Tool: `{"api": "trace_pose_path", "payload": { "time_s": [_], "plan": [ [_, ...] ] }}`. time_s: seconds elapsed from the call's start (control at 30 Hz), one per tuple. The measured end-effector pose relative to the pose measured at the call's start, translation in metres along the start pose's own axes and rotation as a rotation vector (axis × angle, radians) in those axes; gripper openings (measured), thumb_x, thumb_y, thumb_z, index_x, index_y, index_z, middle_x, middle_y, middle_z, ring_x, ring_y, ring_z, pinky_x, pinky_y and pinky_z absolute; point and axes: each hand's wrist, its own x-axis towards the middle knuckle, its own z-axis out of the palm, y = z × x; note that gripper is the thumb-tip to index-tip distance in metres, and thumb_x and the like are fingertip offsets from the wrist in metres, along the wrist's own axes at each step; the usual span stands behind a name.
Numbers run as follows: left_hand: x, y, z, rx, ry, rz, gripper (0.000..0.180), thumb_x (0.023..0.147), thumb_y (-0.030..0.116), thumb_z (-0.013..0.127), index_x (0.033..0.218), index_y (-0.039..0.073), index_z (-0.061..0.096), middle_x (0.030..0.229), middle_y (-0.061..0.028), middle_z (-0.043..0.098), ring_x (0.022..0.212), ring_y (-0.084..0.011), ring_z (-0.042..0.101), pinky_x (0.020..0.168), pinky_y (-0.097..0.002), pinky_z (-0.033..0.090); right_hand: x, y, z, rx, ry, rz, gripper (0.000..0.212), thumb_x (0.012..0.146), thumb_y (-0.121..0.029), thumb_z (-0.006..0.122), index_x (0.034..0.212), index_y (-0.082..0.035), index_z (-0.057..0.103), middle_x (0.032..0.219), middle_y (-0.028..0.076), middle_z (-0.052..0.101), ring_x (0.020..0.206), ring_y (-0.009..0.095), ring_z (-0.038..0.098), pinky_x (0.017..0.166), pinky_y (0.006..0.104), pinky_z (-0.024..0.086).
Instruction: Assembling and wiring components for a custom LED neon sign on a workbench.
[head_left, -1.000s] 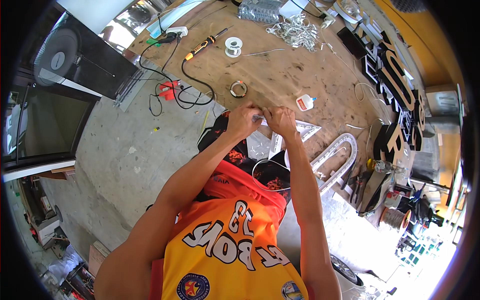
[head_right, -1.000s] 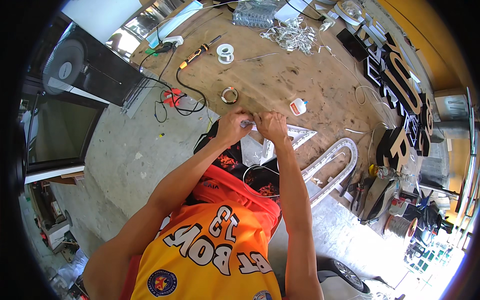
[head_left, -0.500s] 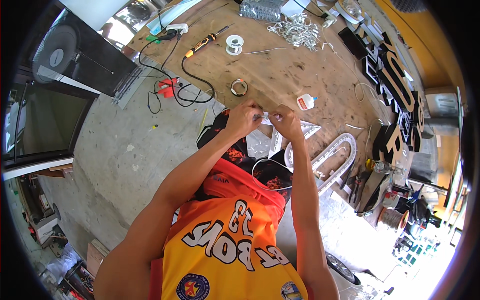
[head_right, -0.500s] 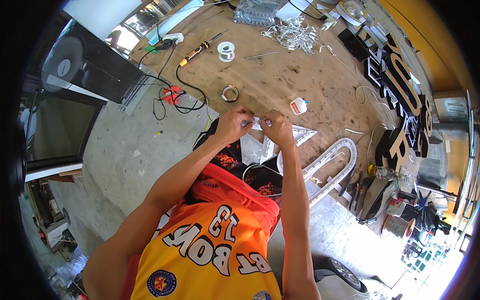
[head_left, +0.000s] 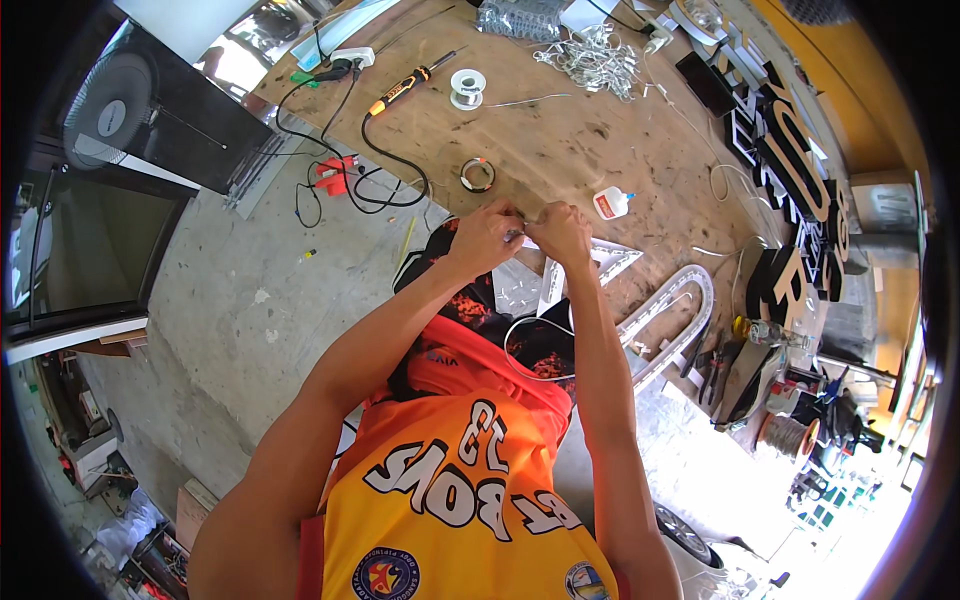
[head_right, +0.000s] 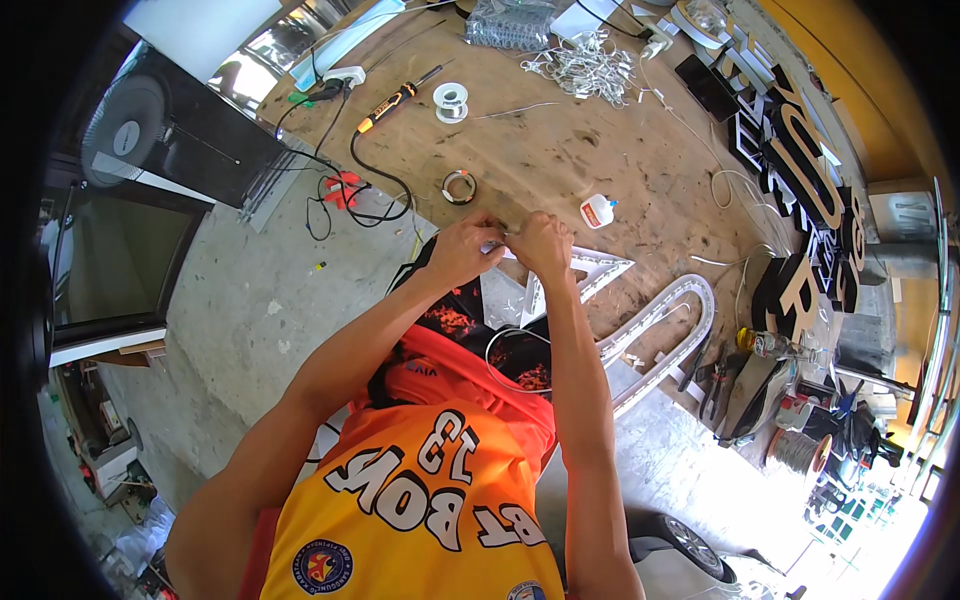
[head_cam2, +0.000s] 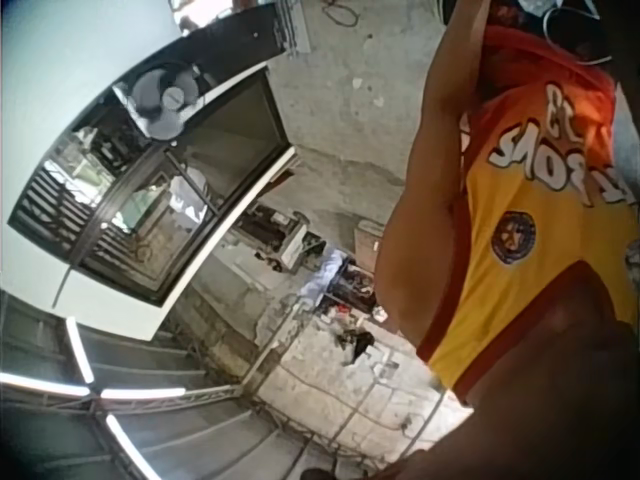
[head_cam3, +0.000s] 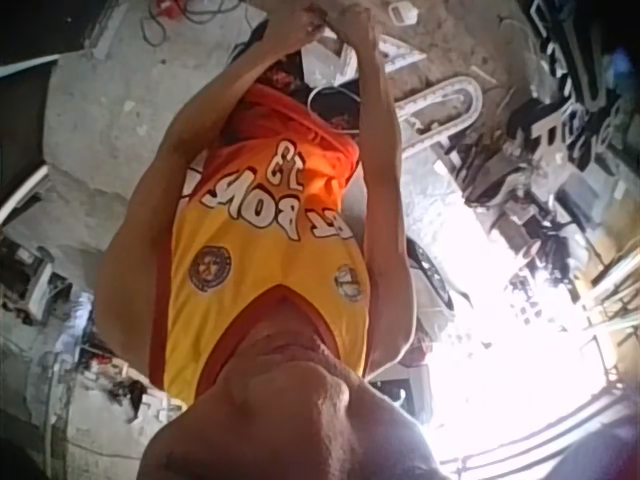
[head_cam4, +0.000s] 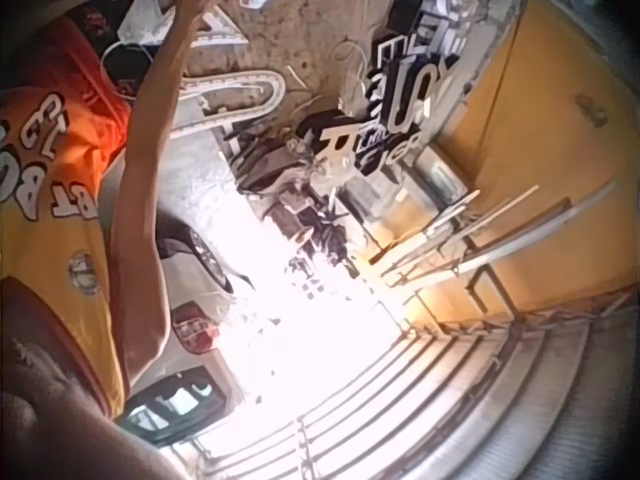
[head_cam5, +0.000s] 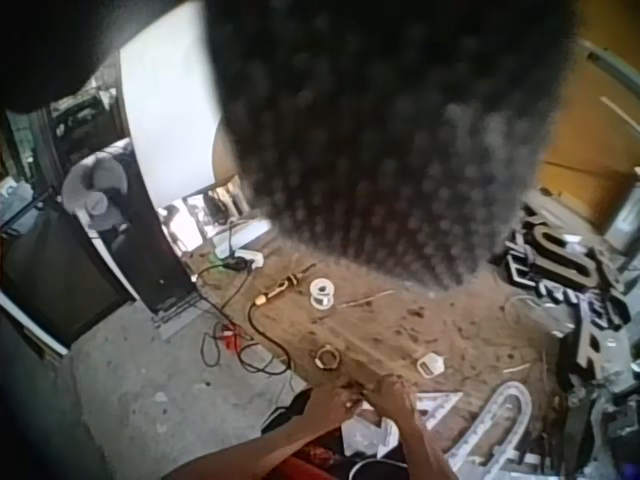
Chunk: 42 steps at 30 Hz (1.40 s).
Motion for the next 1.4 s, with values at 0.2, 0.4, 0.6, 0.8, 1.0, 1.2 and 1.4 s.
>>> {"api": "trace_pose_path", "payload": {
  "time_s": [0.2, 0.4, 0.6, 0.8, 1.0, 1.2, 1.4],
  "plan": [
    [-0.001, -0.001, -0.003, -0.025, -0.030, -0.002, 0.010, 0.076, 0.020, 0.074, 0.081, 0.011, 0.073, 0.093, -0.0028, 0.063, 0.084, -0.0264, 0.066, 0.072, -0.0387, 0.055, 0.005, -0.003, 0.001, -0.144, -0.012, -0.120, 0.030, 0.071, -0.027, 0.072, 0.081, 0.001, 0.073, 0.084, 0.028, 0.069, 0.087, 0.044, 0.069, 0.077, 0.0496, 0.056],
    [-0.001, -0.003, -0.003, -0.071, 0.006, 0.058, 0.011, 0.076, 0.019, 0.075, 0.082, 0.010, 0.072, 0.092, -0.0023, 0.061, 0.085, -0.0248, 0.065, 0.073, -0.0375, 0.055, -0.001, 0.014, -0.010, 0.016, -0.009, -0.115, 0.032, 0.076, -0.027, 0.072, 0.082, 0.004, 0.072, 0.082, 0.027, 0.069, 0.082, 0.040, 0.070, 0.074, 0.0471, 0.056],
    [-0.002, -0.004, -0.005, -0.057, 0.006, 0.062, 0.013, 0.078, 0.019, 0.076, 0.086, 0.010, 0.073, 0.093, -0.0022, 0.062, 0.085, -0.0247, 0.065, 0.072, -0.0371, 0.054, -0.042, 0.070, -0.037, 0.441, 0.517, 0.237, 0.031, 0.078, -0.028, 0.076, 0.088, 0.000, 0.072, 0.074, 0.016, 0.068, 0.067, 0.027, 0.065, 0.068, 0.0406, 0.053],
    [0.002, -0.002, -0.004, -0.075, -0.028, 0.119, 0.013, 0.079, 0.019, 0.077, 0.086, 0.010, 0.073, 0.092, -0.0021, 0.061, 0.084, -0.0250, 0.064, 0.072, -0.0371, 0.054, -0.009, 0.115, -0.011, 0.383, 0.777, 0.096, 0.036, 0.078, -0.028, 0.079, 0.101, -0.002, 0.072, 0.077, 0.010, 0.068, 0.072, 0.018, 0.063, 0.069, 0.0345, 0.050],
    [0.004, 0.000, -0.009, -0.025, -0.076, 0.147, 0.018, 0.080, 0.017, 0.076, 0.095, 0.008, 0.074, 0.098, -0.0047, 0.062, 0.084, -0.0252, 0.065, 0.073, -0.0357, 0.054, -0.003, 0.129, -0.021, 0.738, 0.327, 0.033, 0.039, 0.084, -0.021, 0.074, 0.116, -0.001, 0.068, 0.090, 0.009, 0.070, 0.084, 0.013, 0.063, 0.077, 0.0293, 0.051],
    [0.002, -0.003, -0.009, 0.095, -0.095, 0.222, 0.020, 0.083, 0.018, 0.074, 0.100, 0.008, 0.072, 0.099, -0.0048, 0.062, 0.083, -0.0267, 0.064, 0.072, -0.0376, 0.054, -0.015, 0.108, -0.060, 0.643, 0.034, -0.142, 0.034, 0.085, -0.018, 0.074, 0.114, 0.000, 0.070, 0.093, 0.013, 0.073, 0.083, 0.019, 0.066, 0.078, 0.0347, 0.052],
    [0.002, 0.001, -0.008, 0.145, -0.136, 0.207, 0.019, 0.084, 0.019, 0.072, 0.101, 0.009, 0.071, 0.099, -0.0046, 0.060, 0.085, -0.0263, 0.063, 0.071, -0.0385, 0.054, -0.013, 0.102, -0.067, 0.506, -0.161, -0.141, 0.030, 0.082, -0.014, 0.077, 0.109, -0.002, 0.073, 0.090, 0.011, 0.073, 0.077, 0.018, 0.064, 0.073, 0.0344, 0.049]
  ]
}}
